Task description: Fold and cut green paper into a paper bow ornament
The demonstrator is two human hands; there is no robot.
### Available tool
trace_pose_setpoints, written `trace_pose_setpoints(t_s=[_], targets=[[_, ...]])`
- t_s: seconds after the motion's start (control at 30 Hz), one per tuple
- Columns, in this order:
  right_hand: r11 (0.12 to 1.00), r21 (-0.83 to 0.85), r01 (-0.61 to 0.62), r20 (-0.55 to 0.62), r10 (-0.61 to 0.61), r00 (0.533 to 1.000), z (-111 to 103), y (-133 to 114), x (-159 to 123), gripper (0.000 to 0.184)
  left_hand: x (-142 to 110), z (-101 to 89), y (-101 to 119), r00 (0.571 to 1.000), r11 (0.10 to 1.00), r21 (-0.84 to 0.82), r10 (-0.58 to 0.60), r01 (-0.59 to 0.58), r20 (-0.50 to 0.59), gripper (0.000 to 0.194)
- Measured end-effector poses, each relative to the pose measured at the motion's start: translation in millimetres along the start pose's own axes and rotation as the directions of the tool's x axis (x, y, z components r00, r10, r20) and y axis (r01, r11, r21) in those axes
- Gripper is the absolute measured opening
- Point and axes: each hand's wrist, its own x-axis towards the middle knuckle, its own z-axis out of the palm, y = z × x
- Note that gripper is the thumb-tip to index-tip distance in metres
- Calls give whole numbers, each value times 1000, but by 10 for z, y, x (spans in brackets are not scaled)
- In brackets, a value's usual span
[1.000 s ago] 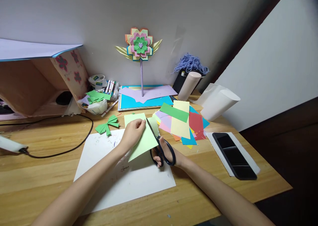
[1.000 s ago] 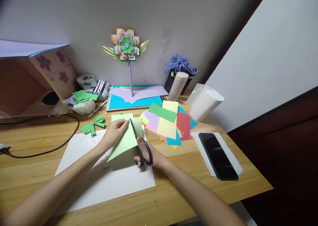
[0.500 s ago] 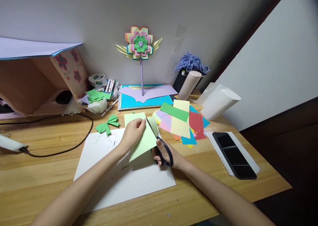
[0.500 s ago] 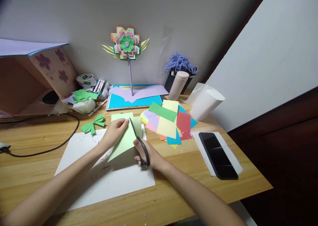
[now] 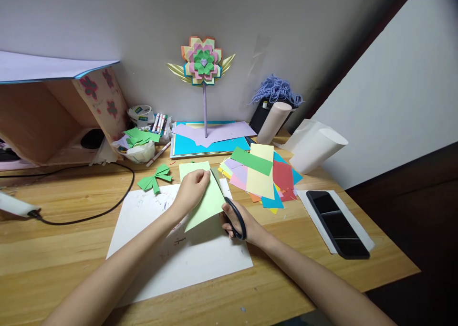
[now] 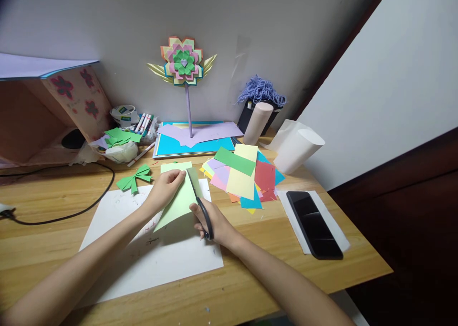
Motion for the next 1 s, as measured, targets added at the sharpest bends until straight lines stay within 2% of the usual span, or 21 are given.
trace_pose_setpoints(t_s=[0.3, 0.7, 0.9, 1.0], targets=[[994, -108, 5, 48, 1, 999, 2, -120, -61, 62, 10, -1, 21, 998, 998, -30, -47, 48, 38, 36], [995, -101, 18, 60, -12, 998, -44, -94, -45, 61, 1, -6, 42, 993, 992, -93, -73, 81, 89, 36], [995, -98, 29, -8, -29, 1000, -58, -106, -7, 59, -2, -7, 22, 994, 992, -98, -69, 77, 80, 37], [980, -195, 36, -132, -63, 989, -186, -205, 23, 57, 40, -6, -60, 999, 996, -66, -52, 52, 6, 36]])
